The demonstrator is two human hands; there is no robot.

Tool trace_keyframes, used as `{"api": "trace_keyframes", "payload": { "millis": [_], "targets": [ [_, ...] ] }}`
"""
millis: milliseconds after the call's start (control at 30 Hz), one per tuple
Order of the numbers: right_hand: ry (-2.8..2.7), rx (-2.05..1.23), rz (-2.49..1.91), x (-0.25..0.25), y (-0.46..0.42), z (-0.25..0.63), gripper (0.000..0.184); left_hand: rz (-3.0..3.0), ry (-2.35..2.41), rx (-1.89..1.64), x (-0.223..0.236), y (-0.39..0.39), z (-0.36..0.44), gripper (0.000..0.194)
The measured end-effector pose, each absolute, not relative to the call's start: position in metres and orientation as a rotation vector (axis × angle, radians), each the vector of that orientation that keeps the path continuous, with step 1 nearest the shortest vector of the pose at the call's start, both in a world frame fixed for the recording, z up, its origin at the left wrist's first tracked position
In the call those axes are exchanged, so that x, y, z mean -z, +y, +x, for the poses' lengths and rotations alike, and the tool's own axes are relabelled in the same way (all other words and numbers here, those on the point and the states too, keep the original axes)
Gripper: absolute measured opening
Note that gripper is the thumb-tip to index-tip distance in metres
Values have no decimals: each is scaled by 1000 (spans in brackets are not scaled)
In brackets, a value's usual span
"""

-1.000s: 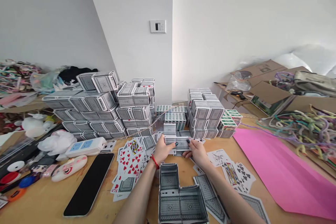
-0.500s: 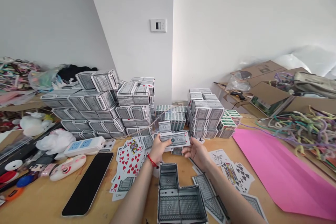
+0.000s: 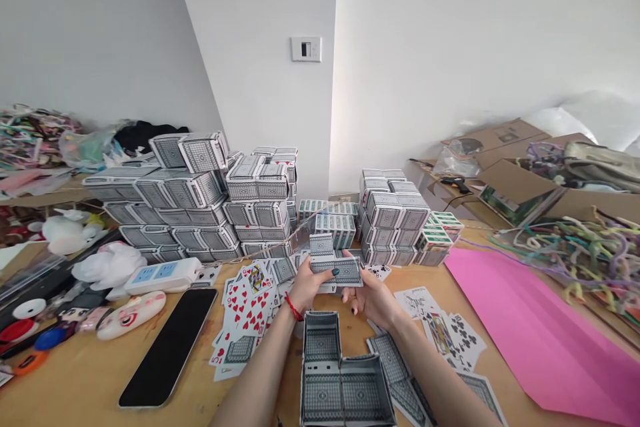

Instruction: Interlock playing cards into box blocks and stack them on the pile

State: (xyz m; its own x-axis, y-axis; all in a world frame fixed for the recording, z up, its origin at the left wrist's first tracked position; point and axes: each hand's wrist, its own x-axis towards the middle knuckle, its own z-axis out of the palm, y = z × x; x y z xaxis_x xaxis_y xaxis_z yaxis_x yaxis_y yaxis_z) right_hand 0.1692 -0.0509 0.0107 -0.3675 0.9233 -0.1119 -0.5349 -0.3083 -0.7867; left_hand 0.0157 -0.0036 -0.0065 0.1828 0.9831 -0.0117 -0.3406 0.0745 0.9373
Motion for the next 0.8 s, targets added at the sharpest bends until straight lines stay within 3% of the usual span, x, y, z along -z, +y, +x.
{"api": "trace_keyframes", "payload": {
  "millis": [267, 633, 800],
  "targets": [
    [-871, -1675, -890, 0, -49, 164, 37, 1025, 880, -1177, 4, -5, 15, 49],
    [-1000, -1298, -1216, 9, -48, 153, 39, 1117, 893, -1187, 10, -4, 15, 43],
    [-975, -1411, -1168, 7, -47, 159, 43, 1065, 868, -1165, 9, -4, 15, 43]
  ]
}}
